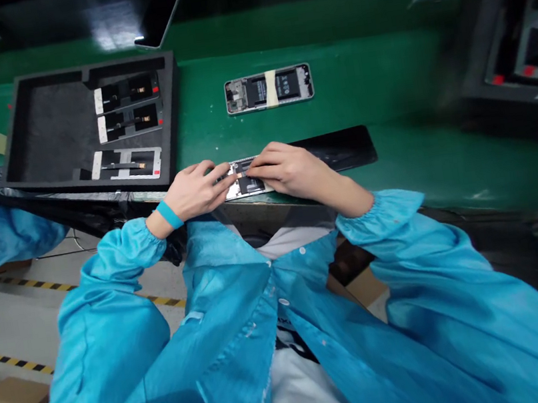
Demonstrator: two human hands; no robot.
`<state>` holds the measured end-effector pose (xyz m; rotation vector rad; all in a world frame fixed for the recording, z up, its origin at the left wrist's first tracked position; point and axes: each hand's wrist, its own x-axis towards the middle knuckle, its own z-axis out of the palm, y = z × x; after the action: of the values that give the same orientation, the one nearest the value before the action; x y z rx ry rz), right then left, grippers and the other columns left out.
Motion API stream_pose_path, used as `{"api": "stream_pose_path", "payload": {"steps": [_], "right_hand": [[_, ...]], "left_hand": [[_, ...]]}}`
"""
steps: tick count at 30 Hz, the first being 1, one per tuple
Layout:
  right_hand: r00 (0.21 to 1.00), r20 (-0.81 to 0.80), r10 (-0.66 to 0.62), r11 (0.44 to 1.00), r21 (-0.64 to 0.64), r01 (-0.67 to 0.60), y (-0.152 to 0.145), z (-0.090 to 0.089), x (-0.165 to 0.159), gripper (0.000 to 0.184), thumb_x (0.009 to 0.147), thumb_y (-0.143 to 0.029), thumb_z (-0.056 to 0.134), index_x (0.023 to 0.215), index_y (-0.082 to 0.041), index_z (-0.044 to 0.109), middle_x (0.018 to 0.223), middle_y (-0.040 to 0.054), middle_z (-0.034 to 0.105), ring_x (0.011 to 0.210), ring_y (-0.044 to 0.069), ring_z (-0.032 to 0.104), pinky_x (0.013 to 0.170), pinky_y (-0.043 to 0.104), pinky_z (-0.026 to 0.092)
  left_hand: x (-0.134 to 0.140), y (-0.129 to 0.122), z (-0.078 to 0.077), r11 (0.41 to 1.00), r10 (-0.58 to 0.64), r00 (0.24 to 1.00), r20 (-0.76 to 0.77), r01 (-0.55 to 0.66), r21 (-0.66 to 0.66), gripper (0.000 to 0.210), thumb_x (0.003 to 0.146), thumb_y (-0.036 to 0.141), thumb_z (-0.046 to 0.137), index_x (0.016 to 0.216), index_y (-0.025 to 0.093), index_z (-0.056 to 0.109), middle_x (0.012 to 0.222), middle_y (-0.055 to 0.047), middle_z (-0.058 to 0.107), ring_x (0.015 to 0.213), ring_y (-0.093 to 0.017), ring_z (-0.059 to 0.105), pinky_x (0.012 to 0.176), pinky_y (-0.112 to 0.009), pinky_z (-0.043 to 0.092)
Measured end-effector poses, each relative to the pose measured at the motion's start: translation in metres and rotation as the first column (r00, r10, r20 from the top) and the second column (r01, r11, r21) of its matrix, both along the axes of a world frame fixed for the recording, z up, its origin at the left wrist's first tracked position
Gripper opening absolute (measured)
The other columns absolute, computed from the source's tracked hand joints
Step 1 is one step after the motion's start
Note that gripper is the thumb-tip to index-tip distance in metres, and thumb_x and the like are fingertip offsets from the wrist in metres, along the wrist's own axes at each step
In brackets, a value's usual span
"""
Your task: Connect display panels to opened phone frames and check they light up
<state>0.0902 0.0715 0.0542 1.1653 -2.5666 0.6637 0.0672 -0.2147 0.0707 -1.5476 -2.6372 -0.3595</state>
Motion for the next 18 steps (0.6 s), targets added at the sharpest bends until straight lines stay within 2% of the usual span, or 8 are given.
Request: {"api": "stream_pose_path", "payload": {"steps": [4, 7, 9, 11, 13, 15, 18], "right_hand": [[1.0, -0.017, -0.008, 0.998, 0.064, 0.009, 0.0, 0.008, -0.001, 0.034, 0.11, -0.031, 0.053, 0.119, -0.021, 0.085, 0.114, 0.0141, 0.081, 0.106, 0.028, 0.07, 0.091, 0.046, 0.06], [0.998, -0.002, -0.068, 0.995, 0.076, 0.068, 0.018, 0.018, 0.001, 0.043, 0.109, -0.046, 0.057, 0.134, -0.02, 0.08, 0.13, 0.0173, 0.078, 0.118, 0.033, 0.071, 0.101, 0.052, 0.059], [0.989, 0.048, -0.143, 0.988, 0.057, 0.141, 0.043, 0.022, 0.002, 0.062, 0.103, -0.061, 0.064, 0.15, -0.021, 0.071, 0.146, 0.0185, 0.071, 0.131, 0.038, 0.067, 0.112, 0.058, 0.055], [0.971, 0.114, -0.212, 0.977, 0.05, 0.208, 0.073, 0.022, 0.004, 0.087, 0.093, -0.078, 0.069, 0.16, -0.022, 0.062, 0.156, 0.0186, 0.065, 0.141, 0.043, 0.062, 0.12, 0.063, 0.05], [0.952, 0.18, -0.247, 0.969, 0.048, 0.242, 0.099, 0.017, 0.006, 0.106, 0.083, -0.091, 0.069, 0.162, -0.021, 0.059, 0.158, 0.0191, 0.063, 0.146, 0.046, 0.059, 0.123, 0.064, 0.048], [0.939, 0.232, -0.253, 0.967, 0.052, 0.248, 0.116, 0.012, 0.009, 0.111, 0.079, -0.097, 0.067, 0.16, -0.021, 0.061, 0.156, 0.0191, 0.065, 0.148, 0.047, 0.058, 0.126, 0.064, 0.046], [0.931, 0.257, -0.26, 0.965, 0.072, 0.25, 0.125, 0.007, 0.011, 0.104, 0.081, -0.096, 0.066, 0.156, -0.024, 0.064, 0.155, 0.0169, 0.066, 0.151, 0.046, 0.056, 0.128, 0.066, 0.043]], "left_hand": [[-0.01, 0.002, 0.011, 0.996, -0.052, 0.998, 0.019, 0.053, -0.068, 0.042, 0.109, 0.033, 0.051, 0.143, 0.023, 0.074, 0.151, -0.014, 0.069, 0.126, -0.032, 0.065, 0.084, -0.041, 0.058], [-0.018, 0.002, 0.01, 0.999, -0.025, 0.995, 0.101, 0.021, 0.045, 0.038, 0.108, 0.041, 0.054, 0.131, 0.028, 0.082, 0.164, -0.012, 0.059, 0.139, -0.034, 0.062, 0.097, -0.046, 0.061], [-0.019, 0.005, 0.003, 0.98, -0.005, 0.984, 0.178, -0.031, 0.197, 0.038, 0.109, 0.047, 0.056, 0.128, 0.028, 0.083, 0.168, -0.012, 0.055, 0.148, -0.036, 0.058, 0.112, -0.051, 0.057], [-0.015, 0.012, -0.007, 0.935, 0.021, 0.972, 0.236, -0.103, 0.34, 0.044, 0.109, 0.053, 0.058, 0.139, 0.028, 0.077, 0.17, -0.014, 0.052, 0.154, -0.036, 0.053, 0.121, -0.054, 0.052], [-0.008, 0.022, -0.017, 0.905, 0.041, 0.965, 0.259, -0.145, 0.399, 0.061, 0.104, 0.063, 0.064, 0.154, 0.027, 0.066, 0.173, -0.017, 0.048, 0.159, -0.037, 0.048, 0.124, -0.056, 0.048], [-0.002, 0.032, -0.024, 0.924, 0.037, 0.966, 0.258, -0.131, 0.36, 0.081, 0.097, 0.068, 0.073, 0.163, 0.026, 0.055, 0.172, -0.02, 0.048, 0.158, -0.04, 0.048, 0.127, -0.058, 0.045], [-0.001, 0.043, -0.027, 0.968, 0.022, 0.972, 0.235, -0.08, 0.239, 0.086, 0.093, 0.053, 0.078, 0.168, 0.023, 0.049, 0.165, -0.019, 0.056, 0.149, -0.041, 0.054, 0.127, -0.059, 0.043]]}}
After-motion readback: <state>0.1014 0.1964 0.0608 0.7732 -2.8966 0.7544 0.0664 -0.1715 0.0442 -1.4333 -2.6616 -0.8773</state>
